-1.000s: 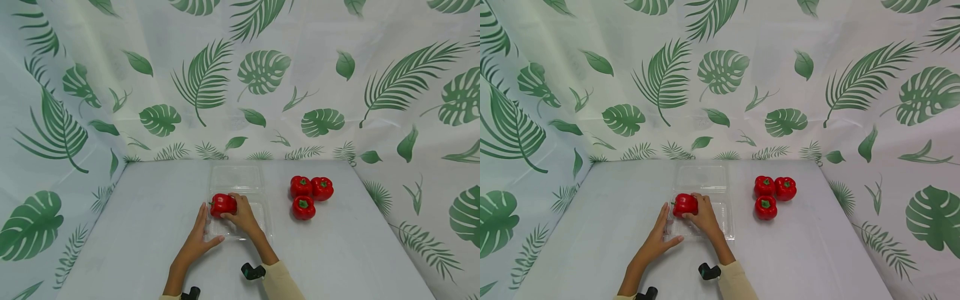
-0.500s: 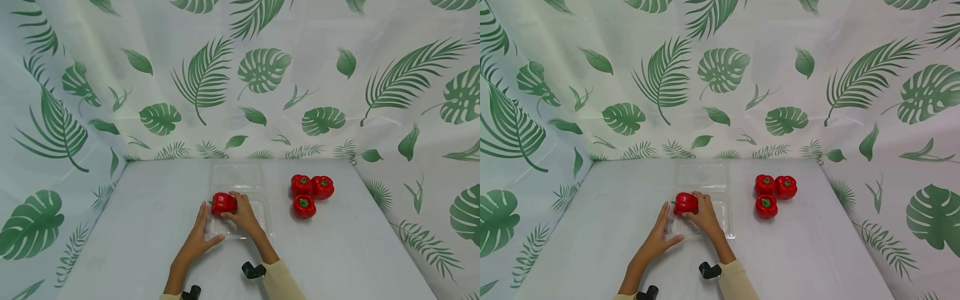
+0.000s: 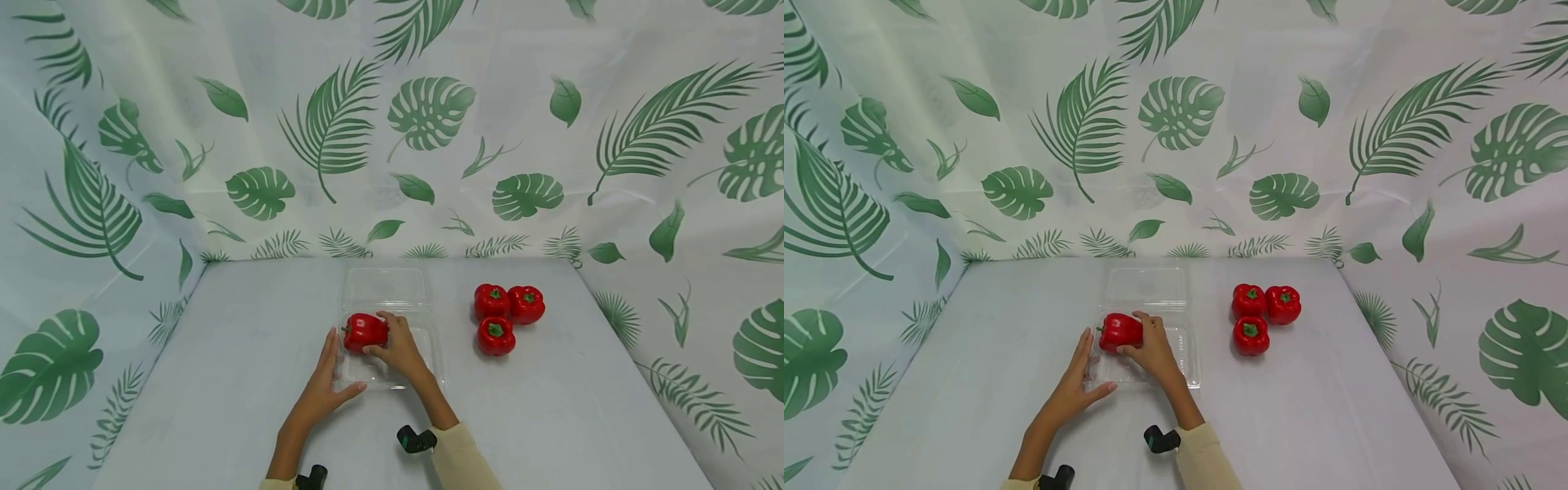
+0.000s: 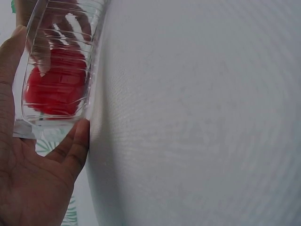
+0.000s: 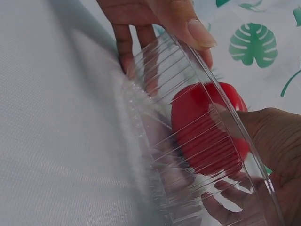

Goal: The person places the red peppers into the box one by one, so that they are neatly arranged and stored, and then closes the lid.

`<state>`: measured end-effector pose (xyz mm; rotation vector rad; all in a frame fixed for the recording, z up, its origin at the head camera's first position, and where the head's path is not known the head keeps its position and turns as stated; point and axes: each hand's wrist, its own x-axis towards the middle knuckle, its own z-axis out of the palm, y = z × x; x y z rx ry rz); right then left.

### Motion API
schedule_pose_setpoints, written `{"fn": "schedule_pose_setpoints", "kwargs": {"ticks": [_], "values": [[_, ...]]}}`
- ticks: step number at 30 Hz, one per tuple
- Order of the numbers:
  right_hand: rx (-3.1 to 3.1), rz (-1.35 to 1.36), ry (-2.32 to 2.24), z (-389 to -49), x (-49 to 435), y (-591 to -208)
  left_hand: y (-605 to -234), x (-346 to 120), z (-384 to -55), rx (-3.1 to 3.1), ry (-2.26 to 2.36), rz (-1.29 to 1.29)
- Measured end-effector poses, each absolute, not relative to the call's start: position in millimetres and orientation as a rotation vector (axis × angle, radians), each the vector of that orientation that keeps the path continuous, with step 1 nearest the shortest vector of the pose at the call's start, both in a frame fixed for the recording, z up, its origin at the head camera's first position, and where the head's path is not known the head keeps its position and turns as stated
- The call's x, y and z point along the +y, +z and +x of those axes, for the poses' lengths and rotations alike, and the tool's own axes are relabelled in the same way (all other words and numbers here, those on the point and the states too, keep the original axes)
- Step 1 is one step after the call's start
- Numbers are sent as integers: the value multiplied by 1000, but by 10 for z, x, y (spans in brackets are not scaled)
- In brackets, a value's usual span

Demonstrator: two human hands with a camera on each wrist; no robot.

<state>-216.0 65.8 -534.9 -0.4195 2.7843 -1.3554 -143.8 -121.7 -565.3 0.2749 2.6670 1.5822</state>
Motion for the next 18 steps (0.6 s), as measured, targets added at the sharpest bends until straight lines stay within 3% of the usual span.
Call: {"fn": "schedule_pose_setpoints", "kwargs": {"ticks": [18], "values": [[2789, -364, -1371, -2147, 711, -5353, -5651, -1225, -1444, 2669, 1581, 279]]}}
